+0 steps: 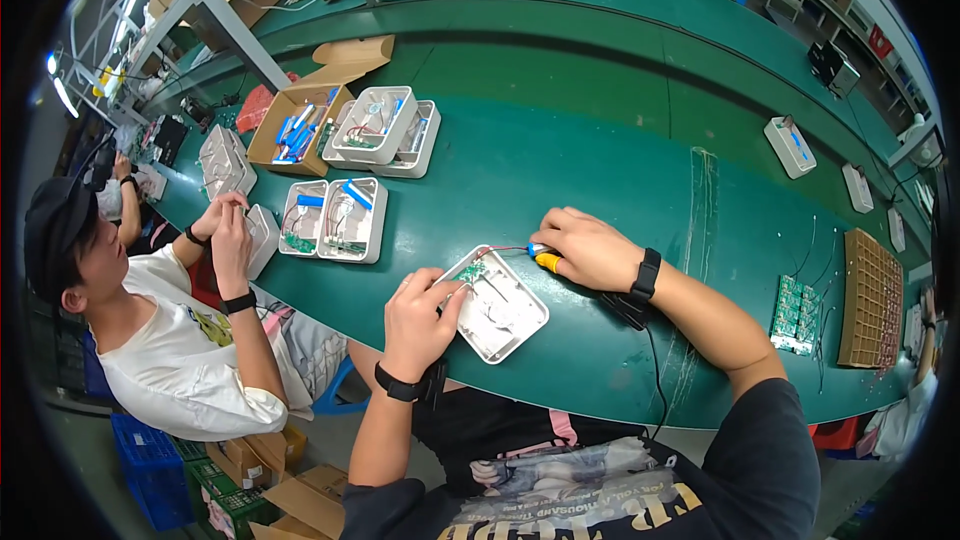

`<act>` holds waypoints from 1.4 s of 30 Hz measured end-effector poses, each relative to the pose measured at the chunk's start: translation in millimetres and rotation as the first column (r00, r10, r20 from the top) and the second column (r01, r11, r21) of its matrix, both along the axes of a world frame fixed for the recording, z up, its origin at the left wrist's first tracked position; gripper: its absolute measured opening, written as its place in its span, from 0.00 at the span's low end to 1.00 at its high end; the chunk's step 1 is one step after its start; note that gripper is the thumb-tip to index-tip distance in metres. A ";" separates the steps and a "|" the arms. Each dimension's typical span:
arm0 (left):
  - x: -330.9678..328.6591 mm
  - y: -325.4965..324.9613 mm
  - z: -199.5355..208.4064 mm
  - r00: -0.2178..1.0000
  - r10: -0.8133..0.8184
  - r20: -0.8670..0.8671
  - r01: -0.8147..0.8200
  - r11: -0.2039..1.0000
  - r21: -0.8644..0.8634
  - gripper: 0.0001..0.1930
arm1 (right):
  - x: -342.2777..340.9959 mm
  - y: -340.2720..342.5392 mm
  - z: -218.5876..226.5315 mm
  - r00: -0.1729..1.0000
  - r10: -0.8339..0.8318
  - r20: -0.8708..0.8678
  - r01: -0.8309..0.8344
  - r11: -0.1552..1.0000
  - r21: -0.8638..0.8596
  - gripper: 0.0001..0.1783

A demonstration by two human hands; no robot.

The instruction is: Assembling small electronic components onto a white base unit at a factory production station.

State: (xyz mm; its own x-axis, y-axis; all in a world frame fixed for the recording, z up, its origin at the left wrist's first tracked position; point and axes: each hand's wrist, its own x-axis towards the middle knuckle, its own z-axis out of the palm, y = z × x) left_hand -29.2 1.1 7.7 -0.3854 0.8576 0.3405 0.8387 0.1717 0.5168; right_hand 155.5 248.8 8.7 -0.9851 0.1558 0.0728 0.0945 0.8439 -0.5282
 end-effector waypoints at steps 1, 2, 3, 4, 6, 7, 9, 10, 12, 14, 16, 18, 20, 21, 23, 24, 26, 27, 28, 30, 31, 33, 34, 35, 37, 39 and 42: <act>-0.2 2.4 -1.5 1.000 0.001 0.017 -0.001 1.000 0.011 0.08 | 0.5 -1.1 3.5 0.999 -0.006 -0.033 0.009 0.997 0.072 0.18; -0.6 4.4 -3.1 0.999 0.003 0.034 -0.004 1.000 0.023 0.09 | 0.4 -2.0 4.9 0.998 -0.009 -0.067 0.019 0.989 0.144 0.19; -0.6 5.0 -5.3 0.999 0.005 0.051 -0.007 0.999 0.036 0.09 | 0.7 -2.9 3.7 0.998 0.000 -0.062 0.009 0.989 0.148 0.19; -1.4 4.5 -8.0 0.998 0.015 0.053 -0.017 0.999 0.041 0.09 | 0.7 -3.3 2.0 0.999 -0.011 -0.049 0.018 0.989 0.149 0.19; -4.0 2.1 -15.0 0.983 -0.013 0.184 0.001 0.998 0.068 0.10 | -0.3 -3.7 1.0 0.999 -0.030 -0.024 0.033 0.988 0.150 0.20; -5.3 0.2 -17.5 0.969 -0.027 0.247 0.006 0.997 0.082 0.10 | -1.4 -2.7 0.9 1.000 -0.015 -0.023 0.019 0.988 0.152 0.20; -3.8 -6.6 -19.8 0.955 -0.024 0.295 -0.017 0.990 0.137 0.10 | -4.9 -3.4 3.0 1.000 0.010 -0.028 -0.007 0.994 0.109 0.20; -1.1 -11.7 -20.4 0.940 -0.036 0.340 -0.031 0.981 0.189 0.10 | -6.5 -5.2 3.7 0.999 0.034 -0.031 -0.031 0.996 0.081 0.20; -0.5 -24.4 -14.0 0.931 0.020 0.365 -0.110 0.968 0.227 0.11 | -7.2 -9.1 2.5 0.997 0.049 -0.059 -0.046 0.997 0.064 0.21; -4.4 -29.0 3.3 0.945 -0.033 0.326 -0.079 0.943 0.323 0.11 | -5.9 -10.5 1.8 0.997 0.033 -0.069 -0.029 0.998 0.058 0.21; -5.0 -31.2 36.3 0.948 -0.213 0.237 0.095 0.899 0.428 0.11 | 0.9 -6.1 7.1 0.999 0.040 -0.023 -0.039 0.999 0.023 0.21; 11.6 -35.9 83.1 0.876 -0.428 0.224 0.223 0.770 0.598 0.07 | 5.9 -9.7 14.4 1.000 0.029 0.008 -0.029 0.998 -0.049 0.20; 18.7 -41.8 122.1 0.735 -0.672 0.087 0.369 0.506 0.780 0.03 | -2.7 -9.1 16.1 0.999 0.041 0.012 -0.040 0.996 -0.077 0.19; 25.6 -47.0 134.4 0.763 -0.645 0.046 0.351 0.473 0.808 0.07 | -6.2 -9.1 14.5 0.999 0.038 0.008 -0.038 0.995 -0.088 0.18; 19.9 -49.2 163.8 0.770 -0.613 -0.175 0.468 0.357 0.808 0.09 | -10.3 -11.7 11.2 1.000 0.018 0.000 -0.018 0.995 -0.103 0.17; 4.3 -42.9 174.6 0.719 -0.599 -0.353 0.599 0.275 0.752 0.08 | -11.4 -11.8 9.5 1.000 0.017 0.010 -0.016 0.994 -0.105 0.17; 15.7 -50.2 170.3 0.768 -0.584 -0.265 0.512 0.311 0.800 0.08 | -11.8 -12.8 6.7 1.000 -0.004 -0.021 0.001 0.987 -0.161 0.17; 24.8 -54.1 168.1 0.806 -0.564 -0.181 0.429 0.345 0.835 0.08 | -11.8 -12.1 5.5 0.999 -0.016 -0.037 0.009 0.982 -0.189 0.16; 29.3 -54.8 166.7 0.836 -0.541 -0.096 0.343 0.378 0.860 0.08 | -12.2 -9.7 5.9 0.999 -0.017 -0.030 0.011 0.982 -0.191 0.16; 15.1 -50.5 169.8 0.793 -0.568 -0.219 0.458 0.318 0.830 0.08 | -12.3 -9.3 8.7 1.000 -0.005 -0.010 0.003 0.967 -0.253 0.16; 3.3 -42.8 170.2 0.726 -0.591 -0.352 0.573 0.238 0.784 0.07 | -10.0 -5.8 8.8 1.000 -0.007 0.000 0.007 0.961 -0.276 0.16; -1.3 -36.3 168.8 0.644 -0.600 -0.474 0.673 0.151 0.724 0.07 | -5.0 1.7 -4.4 0.999 -0.035 0.000 0.033 0.948 -0.318 0.16; -0.5 -36.3 169.4 0.644 -0.606 -0.467 0.676 0.165 0.718 0.06 | -3.7 3.8 -12.3 0.998 -0.054 -0.008 0.047 0.930 -0.364 0.16; 0.3 -36.6 169.9 0.645 -0.610 -0.460 0.678 0.179 0.712 0.06 | -2.5 5.7 -15.9 0.997 -0.074 -0.017 0.060 0.911 -0.409 0.17; 6.0 -36.1 168.1 0.646 -0.614 -0.453 0.680 0.194 0.707 0.06 | 1.9 11.7 -18.2 0.997 -0.073 -0.004 0.065 0.909 -0.413 0.17; 26.3 -39.8 161.1 0.798 -0.542 -0.263 0.475 0.297 0.828 0.06 | 2.3 13.0 -17.1 0.998 -0.066 0.014 0.065 0.905 -0.421 0.17; 26.1 -54.9 151.9 0.841 -0.540 -0.042 0.317 0.428 0.847 0.04 | 1.2 12.4 -17.9 0.997 -0.075 0.011 0.073 0.904 -0.422 0.18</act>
State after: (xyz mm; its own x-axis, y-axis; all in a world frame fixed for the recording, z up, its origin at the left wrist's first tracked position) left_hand -3.1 -53.8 159.7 -0.2017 0.3280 0.9229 0.5327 -0.7540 0.3844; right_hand 156.7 261.2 -9.2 -0.9694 0.2454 -0.0111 0.1445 0.5331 -0.8336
